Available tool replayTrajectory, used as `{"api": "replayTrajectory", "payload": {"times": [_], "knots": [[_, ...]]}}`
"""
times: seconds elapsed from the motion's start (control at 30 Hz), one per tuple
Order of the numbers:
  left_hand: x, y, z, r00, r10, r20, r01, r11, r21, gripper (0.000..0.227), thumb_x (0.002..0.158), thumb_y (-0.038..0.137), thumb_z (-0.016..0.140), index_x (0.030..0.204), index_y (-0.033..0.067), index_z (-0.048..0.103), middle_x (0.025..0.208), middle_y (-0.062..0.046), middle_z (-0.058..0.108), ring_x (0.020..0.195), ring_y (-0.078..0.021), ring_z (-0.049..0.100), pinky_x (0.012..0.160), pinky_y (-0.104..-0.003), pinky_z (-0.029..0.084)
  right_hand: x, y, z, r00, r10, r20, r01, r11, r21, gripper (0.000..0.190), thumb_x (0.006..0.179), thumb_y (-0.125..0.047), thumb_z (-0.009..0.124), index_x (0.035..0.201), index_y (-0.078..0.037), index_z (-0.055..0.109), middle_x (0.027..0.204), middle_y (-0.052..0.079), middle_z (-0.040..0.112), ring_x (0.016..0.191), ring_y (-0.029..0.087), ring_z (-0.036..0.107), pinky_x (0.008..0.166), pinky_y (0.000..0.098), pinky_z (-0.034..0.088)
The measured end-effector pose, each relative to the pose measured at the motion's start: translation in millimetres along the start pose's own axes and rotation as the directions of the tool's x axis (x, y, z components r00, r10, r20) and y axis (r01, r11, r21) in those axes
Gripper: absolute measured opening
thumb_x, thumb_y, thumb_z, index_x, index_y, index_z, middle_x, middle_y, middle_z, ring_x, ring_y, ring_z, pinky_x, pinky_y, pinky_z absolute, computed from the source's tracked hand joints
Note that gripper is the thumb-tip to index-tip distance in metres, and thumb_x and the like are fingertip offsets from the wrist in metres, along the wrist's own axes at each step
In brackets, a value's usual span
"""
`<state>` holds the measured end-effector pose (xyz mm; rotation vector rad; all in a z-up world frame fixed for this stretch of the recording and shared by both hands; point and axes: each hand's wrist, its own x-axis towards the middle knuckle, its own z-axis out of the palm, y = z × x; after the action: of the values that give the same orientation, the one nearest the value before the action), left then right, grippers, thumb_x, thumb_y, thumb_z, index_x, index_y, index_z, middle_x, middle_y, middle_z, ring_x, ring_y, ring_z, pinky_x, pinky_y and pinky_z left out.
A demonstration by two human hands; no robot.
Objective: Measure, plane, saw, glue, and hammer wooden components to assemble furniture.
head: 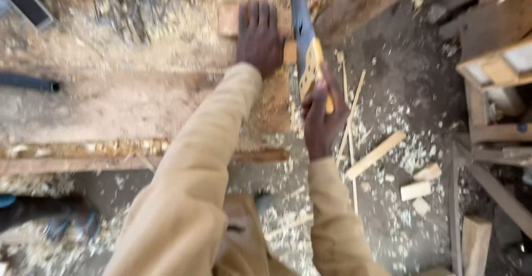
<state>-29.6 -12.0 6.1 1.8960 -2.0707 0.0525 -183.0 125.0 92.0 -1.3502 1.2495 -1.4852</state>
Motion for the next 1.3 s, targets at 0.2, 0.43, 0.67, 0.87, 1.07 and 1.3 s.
{"api": "replayTrajectory", "payload": {"times": [0.2,0.43,0.67,0.87,1.07,1.3], "knots": [[-10,18,-57,0.950,-0.112,0.293,0.134,0.990,-0.054,0.060,0.113,0.032,0.034,0.161,-0.0042,0.034,0.162,-0.027,0.040,0.157,-0.0412,0.029,0.130,-0.063,0.008,-56,-5,-25,0.998,0.043,0.034,-0.039,0.993,-0.113,0.045,0.115,-0.031,0.048,0.147,-0.002,0.061,0.071,-0.002,0.053,0.057,0.005,0.045,0.051,0.0230,0.039],[-8,-2,-7,0.997,-0.022,0.076,0.020,0.999,0.026,0.063,0.110,0.034,0.031,0.157,-0.0080,0.029,0.163,-0.028,0.032,0.154,-0.0430,0.022,0.124,-0.060,0.001,-223,-42,-123,0.987,0.135,-0.085,-0.152,0.959,-0.240,0.048,0.110,-0.028,0.047,0.133,0.012,0.061,0.066,0.006,0.061,0.055,0.014,0.055,0.049,0.0271,0.048],[-30,18,-4,0.995,-0.003,0.103,0.001,1.000,0.024,0.065,0.107,0.034,0.031,0.157,-0.0078,0.033,0.162,-0.027,0.034,0.153,-0.0426,0.024,0.122,-0.064,0.000,-56,10,-40,0.997,0.076,-0.012,-0.076,0.993,-0.089,0.042,0.112,-0.030,0.053,0.140,0.001,0.063,0.081,0.002,0.059,0.067,0.006,0.051,0.055,0.0228,0.043],[-3,9,-9,0.983,-0.026,0.180,0.018,0.999,0.044,0.065,0.110,0.038,0.028,0.156,-0.0078,0.030,0.163,-0.029,0.030,0.154,-0.0430,0.021,0.122,-0.060,-0.001,-173,-15,-88,0.993,0.084,-0.088,-0.101,0.973,-0.210,0.043,0.109,-0.030,0.048,0.134,0.000,0.065,0.068,-0.001,0.063,0.050,0.003,0.053,0.041,0.0203,0.041],[5,-3,11,0.996,-0.001,0.089,0.000,1.000,0.008,0.063,0.109,0.036,0.025,0.156,-0.0060,0.027,0.163,-0.027,0.028,0.153,-0.0416,0.020,0.122,-0.060,-0.003,-227,1,-128,0.992,0.118,-0.046,-0.125,0.970,-0.209,0.048,0.112,-0.032,0.040,0.136,0.003,0.062,0.074,0.002,0.065,0.054,0.006,0.058,0.048,0.0223,0.053],[-7,14,9,0.998,-0.046,0.036,0.043,0.995,0.091,0.070,0.104,0.040,0.039,0.151,-0.0104,0.028,0.157,-0.032,0.031,0.149,-0.0473,0.021,0.120,-0.059,0.003,-165,2,-99,0.993,0.051,-0.110,-0.063,0.992,-0.113,0.041,0.109,-0.027,0.048,0.131,0.002,0.067,0.059,-0.001,0.054,0.046,0.005,0.046,0.040,0.0234,0.042]]}}
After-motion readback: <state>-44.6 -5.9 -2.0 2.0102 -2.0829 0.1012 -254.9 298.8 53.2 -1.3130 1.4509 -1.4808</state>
